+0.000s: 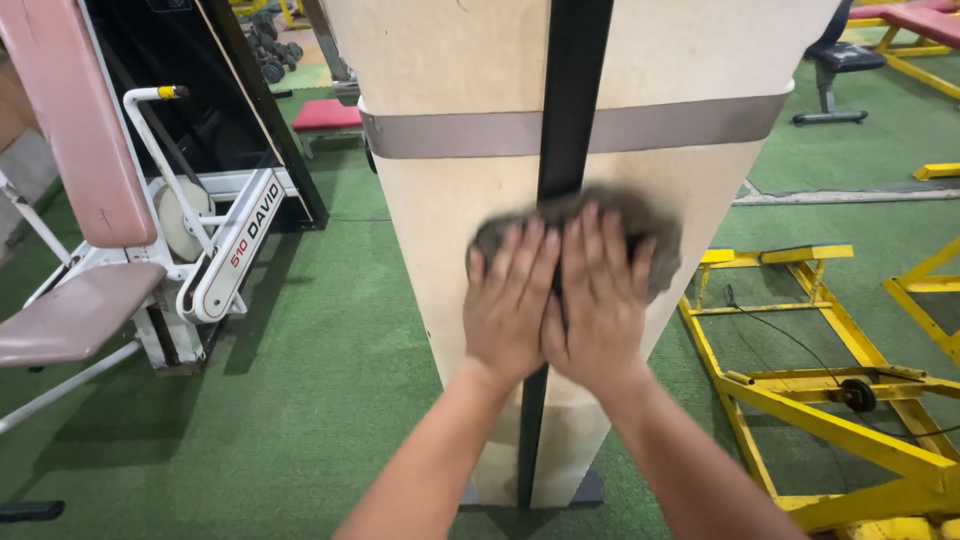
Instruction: Wiping down the surface of a fitness machine with a cloth.
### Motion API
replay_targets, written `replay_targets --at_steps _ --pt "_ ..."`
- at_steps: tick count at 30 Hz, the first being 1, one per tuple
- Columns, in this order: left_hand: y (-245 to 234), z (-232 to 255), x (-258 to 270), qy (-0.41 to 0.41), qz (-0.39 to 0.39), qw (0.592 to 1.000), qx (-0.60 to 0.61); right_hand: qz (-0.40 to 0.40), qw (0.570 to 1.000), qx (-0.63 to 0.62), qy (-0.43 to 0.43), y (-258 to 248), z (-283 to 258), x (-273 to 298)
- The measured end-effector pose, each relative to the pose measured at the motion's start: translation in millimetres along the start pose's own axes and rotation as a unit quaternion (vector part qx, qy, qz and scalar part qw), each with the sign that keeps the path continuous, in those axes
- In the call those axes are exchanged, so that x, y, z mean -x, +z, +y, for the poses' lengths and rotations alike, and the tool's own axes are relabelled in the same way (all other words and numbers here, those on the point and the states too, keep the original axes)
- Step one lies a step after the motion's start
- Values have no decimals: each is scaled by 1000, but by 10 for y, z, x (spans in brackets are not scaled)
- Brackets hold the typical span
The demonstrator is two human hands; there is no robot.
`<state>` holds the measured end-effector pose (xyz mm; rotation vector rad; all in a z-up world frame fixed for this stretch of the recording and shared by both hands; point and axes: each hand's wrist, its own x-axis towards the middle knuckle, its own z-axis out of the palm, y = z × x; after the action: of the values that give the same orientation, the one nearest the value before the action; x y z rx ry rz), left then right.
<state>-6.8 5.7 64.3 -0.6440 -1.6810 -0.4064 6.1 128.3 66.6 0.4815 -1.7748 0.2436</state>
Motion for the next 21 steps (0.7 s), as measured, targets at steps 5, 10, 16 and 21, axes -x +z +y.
replay_targets --at_steps 5,10,16,21 --pt "145 -23 627 17 -2 999 -29 9 1000 16 7 124 -110 510" --pt "181 -49 655 16 6 1000 -25 37 999 -1 6 178 -79 530" --pt "250 -47 668 16 16 999 -39 51 999 -15 10 165 -36 509" --pt "341 28 737 6 31 998 -55 38 999 -17 -2 91 20 536"
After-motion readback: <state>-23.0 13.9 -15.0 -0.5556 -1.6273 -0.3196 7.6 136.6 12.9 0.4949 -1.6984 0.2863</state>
